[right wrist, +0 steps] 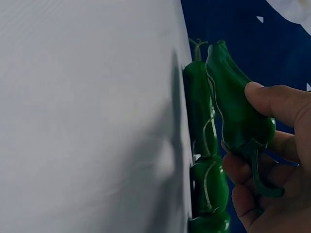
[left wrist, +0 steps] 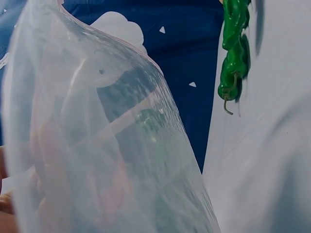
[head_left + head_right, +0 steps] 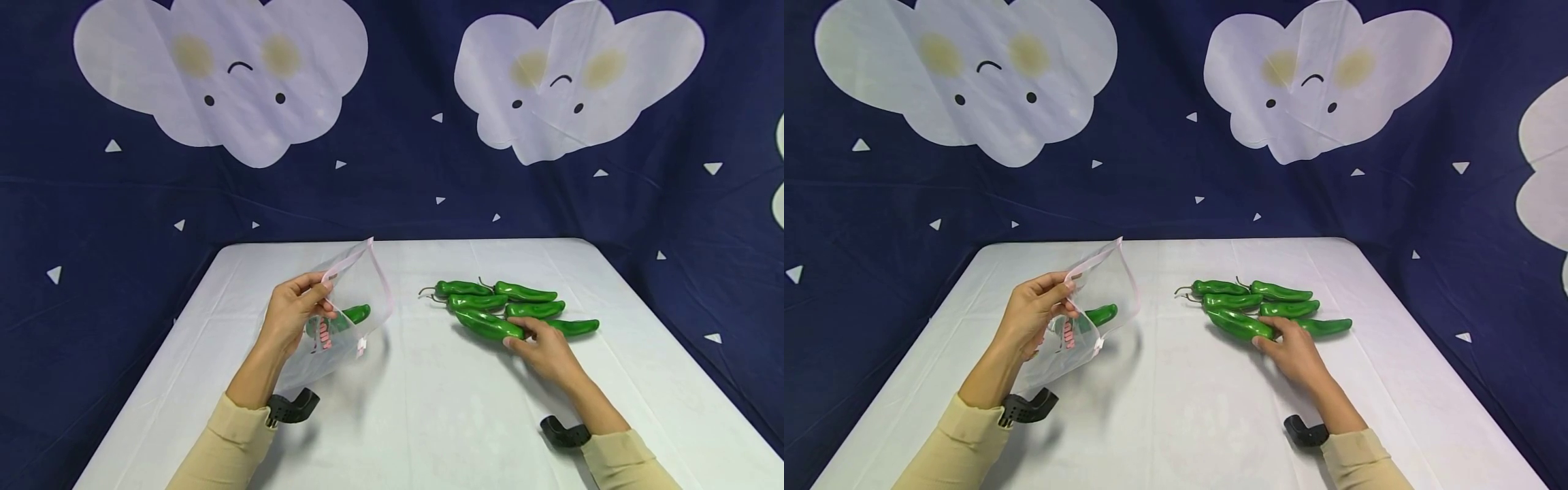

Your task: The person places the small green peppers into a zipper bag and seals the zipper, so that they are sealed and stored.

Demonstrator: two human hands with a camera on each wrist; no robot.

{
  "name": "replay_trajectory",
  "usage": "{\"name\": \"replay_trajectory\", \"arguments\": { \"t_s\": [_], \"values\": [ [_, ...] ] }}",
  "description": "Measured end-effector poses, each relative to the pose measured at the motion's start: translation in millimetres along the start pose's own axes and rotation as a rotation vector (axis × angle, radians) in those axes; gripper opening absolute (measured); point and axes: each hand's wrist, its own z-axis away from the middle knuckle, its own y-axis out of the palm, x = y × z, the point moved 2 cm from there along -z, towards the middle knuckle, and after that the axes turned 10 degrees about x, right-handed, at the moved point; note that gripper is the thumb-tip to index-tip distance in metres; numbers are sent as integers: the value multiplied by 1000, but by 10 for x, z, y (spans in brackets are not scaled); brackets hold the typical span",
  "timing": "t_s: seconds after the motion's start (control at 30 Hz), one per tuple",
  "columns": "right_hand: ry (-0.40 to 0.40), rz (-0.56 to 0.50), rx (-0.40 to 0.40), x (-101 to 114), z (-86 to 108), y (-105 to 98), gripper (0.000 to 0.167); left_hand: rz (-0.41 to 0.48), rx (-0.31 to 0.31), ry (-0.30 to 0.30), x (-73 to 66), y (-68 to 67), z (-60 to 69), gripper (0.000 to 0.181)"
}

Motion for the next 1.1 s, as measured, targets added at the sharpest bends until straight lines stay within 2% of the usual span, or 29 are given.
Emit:
{"name": "replay_trajectory", "arguments": {
  "t_s": [0.27,0.57,0.87,1.1],
  "values": [
    [-25,-10,-7,97,6,-33,46,2,-4,-4,5,-3,5,31],
    [-48,-58,-1,312,-3,-99,50,13,-2,-7,12,2,3,36],
    [-85,-100,-19,494,-31,-134,47,12,-3,-11,17,1,9,32],
    [-84,-120,-7,608,-23,-162,47,4,-1,-13,18,2,11,33]
  ]
}}
